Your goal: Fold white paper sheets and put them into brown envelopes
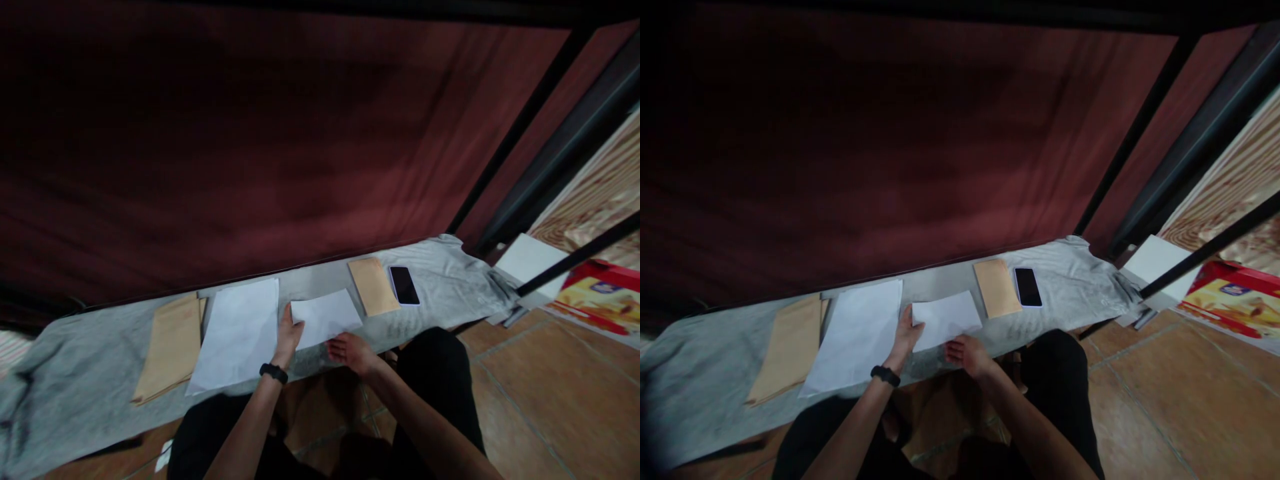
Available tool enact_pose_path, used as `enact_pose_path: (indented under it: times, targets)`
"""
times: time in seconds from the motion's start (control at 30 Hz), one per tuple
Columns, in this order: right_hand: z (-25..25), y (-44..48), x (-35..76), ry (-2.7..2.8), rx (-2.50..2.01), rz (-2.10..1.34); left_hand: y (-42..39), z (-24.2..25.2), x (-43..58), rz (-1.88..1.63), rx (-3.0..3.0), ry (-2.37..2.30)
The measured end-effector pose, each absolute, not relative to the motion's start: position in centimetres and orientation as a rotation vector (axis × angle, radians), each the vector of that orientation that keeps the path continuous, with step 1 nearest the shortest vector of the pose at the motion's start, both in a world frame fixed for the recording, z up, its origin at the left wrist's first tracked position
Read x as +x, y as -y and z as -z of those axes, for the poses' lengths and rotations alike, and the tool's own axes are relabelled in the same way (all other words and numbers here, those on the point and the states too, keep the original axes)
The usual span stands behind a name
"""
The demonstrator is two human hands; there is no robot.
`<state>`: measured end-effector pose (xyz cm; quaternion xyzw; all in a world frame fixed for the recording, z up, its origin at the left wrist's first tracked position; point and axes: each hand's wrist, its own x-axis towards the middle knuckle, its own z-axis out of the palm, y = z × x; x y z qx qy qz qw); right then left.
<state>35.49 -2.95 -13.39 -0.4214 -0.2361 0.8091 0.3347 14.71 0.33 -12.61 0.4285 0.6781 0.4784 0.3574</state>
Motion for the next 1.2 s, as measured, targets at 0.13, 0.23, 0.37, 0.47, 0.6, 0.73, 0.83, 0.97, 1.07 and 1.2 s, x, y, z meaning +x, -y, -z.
enact_pose_path:
  times: [0.13,0.23,0.37,0.47,0.6,0.73,0.83,0.97,1.07,1.2]
  targets:
    - [13.6,3.2,35.7,1.22,-1.245,-1.861,0.2,12.9,14.6,-1.061,1.356,-2.003]
    - [13.5,2.0,34.9,1.508,-1.31,-1.415,0.9,12.6,15.5,-0.966,1.572,-2.178]
    - [14.1,-0.1,33.6,2.157,-1.355,-0.481,1.1,13.1,17.8,-0.835,1.9,-2.107]
    - [15.0,-1.0,33.1,2.34,-1.348,-0.284,0.7,14.4,19.1,-0.629,2.091,-1.934]
    - [16.0,-1.4,33.1,2.403,-1.358,-0.216,0.7,15.8,19.1,-0.534,2.199,-1.944]
    - [16.5,-1.3,33.5,2.347,-1.407,-0.173,0.9,16.0,18.1,-0.545,2.218,-1.983]
    - [16.8,-1.3,34.2,2.269,-1.481,-0.159,1.1,15.8,17.3,-0.566,2.184,-2.009]
    - [17.3,-1.0,35.7,2.222,-1.539,-0.144,1.1,15.7,16.4,-0.583,2.115,-2.071]
    - [17.5,-0.8,36.5,2.217,-1.548,-0.139,0.9,15.4,16.6,-0.598,2.08,-2.131]
    - [17.6,-0.7,36.6,2.207,-1.557,-0.146,0.1,15.3,19.3,-0.633,2.119,-2.06]
